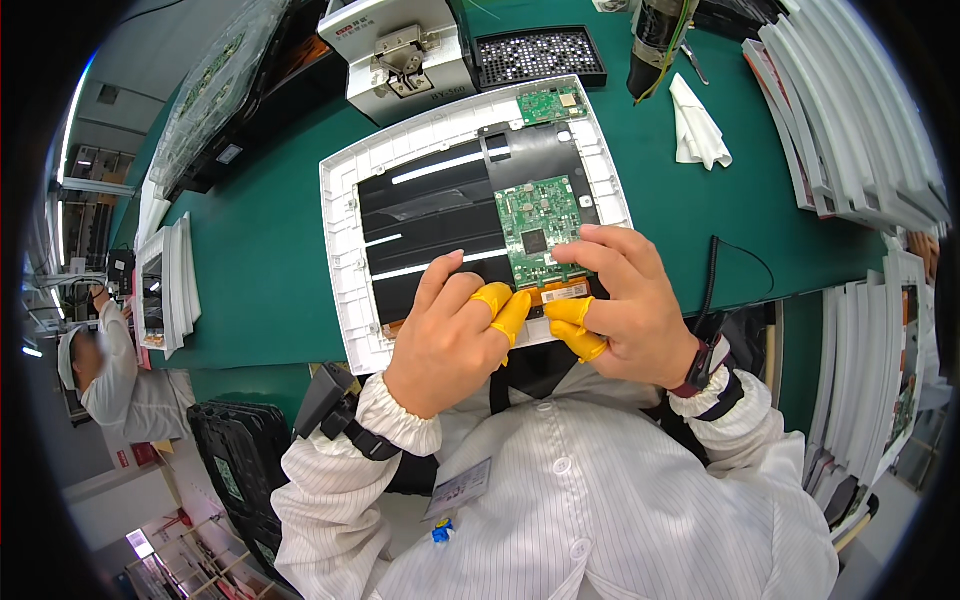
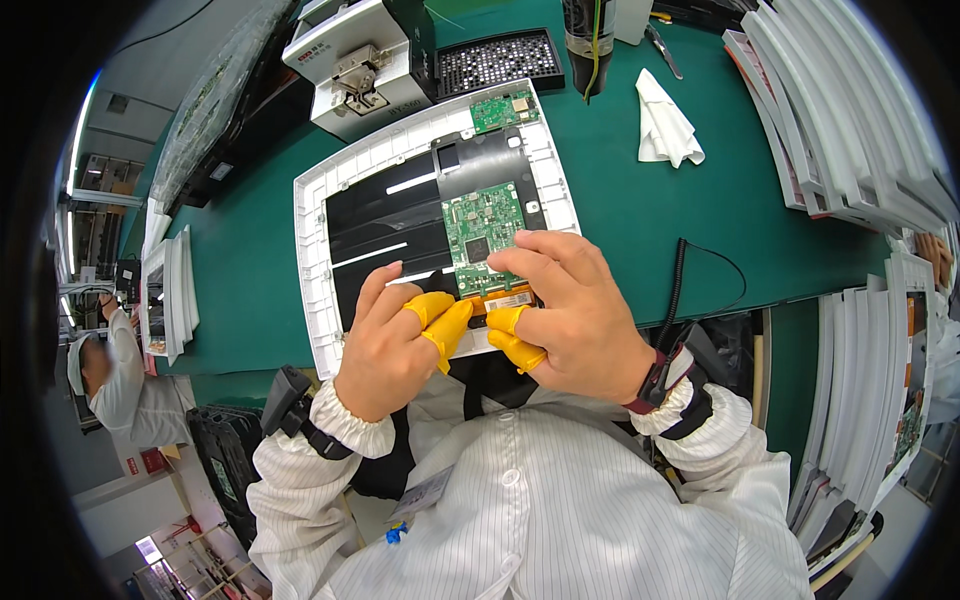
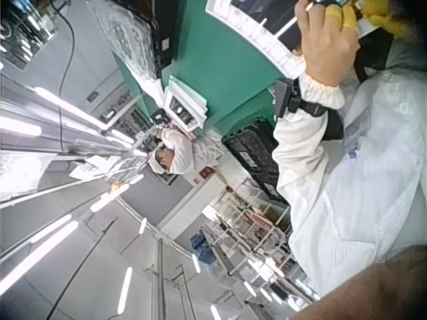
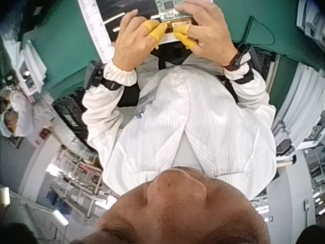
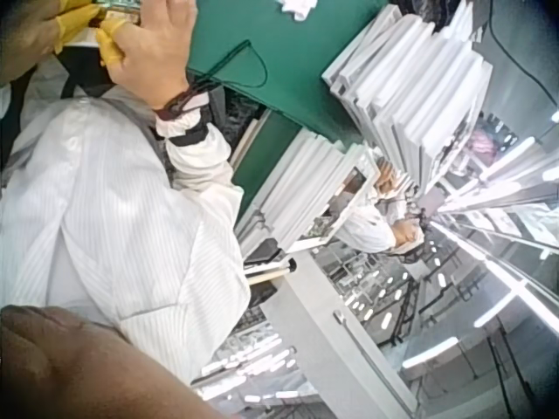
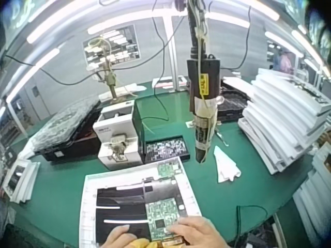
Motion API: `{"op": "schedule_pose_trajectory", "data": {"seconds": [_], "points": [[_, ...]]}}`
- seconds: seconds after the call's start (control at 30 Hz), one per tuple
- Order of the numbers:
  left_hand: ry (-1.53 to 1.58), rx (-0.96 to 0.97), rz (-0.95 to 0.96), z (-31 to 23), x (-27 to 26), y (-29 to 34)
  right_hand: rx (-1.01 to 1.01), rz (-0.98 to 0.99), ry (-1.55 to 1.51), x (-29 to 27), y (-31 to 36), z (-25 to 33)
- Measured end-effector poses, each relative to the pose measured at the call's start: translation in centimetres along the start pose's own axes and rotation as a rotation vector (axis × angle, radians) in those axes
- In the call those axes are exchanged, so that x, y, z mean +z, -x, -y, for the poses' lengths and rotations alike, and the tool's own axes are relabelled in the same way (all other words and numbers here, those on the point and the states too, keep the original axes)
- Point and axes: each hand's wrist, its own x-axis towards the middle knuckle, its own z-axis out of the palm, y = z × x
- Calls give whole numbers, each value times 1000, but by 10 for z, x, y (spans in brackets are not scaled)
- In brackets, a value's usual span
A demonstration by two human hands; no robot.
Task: Assembling the internal circuit boards and wiring for flat-panel display units in a factory setting.
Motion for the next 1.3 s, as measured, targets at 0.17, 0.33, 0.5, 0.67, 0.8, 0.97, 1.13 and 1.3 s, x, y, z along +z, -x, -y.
{"op": "schedule_pose_trajectory", "data": {"seconds": [0.17,0.33,0.5,0.67,0.8,0.97,1.13,1.3], "points": [[-25,-9,-26,-1,2,2,-12,26,20,2,-1,1],[1,-13,-68,-2,5,2,2,26,71,2,-1,2],[-20,0,-60,-3,6,1,22,18,69,4,0,0],[-36,-13,-68,-2,8,2,75,29,81,5,-5,7],[-36,-14,-61,-2,8,2,65,84,131,2,-6,9],[-66,-23,-60,-2,8,3,53,113,158,1,-8,9],[-69,-34,-71,-3,6,4,25,175,189,-2,-8,8],[-74,-58,-99,-3,9,5,33,137,153,1,-8,8]]}}
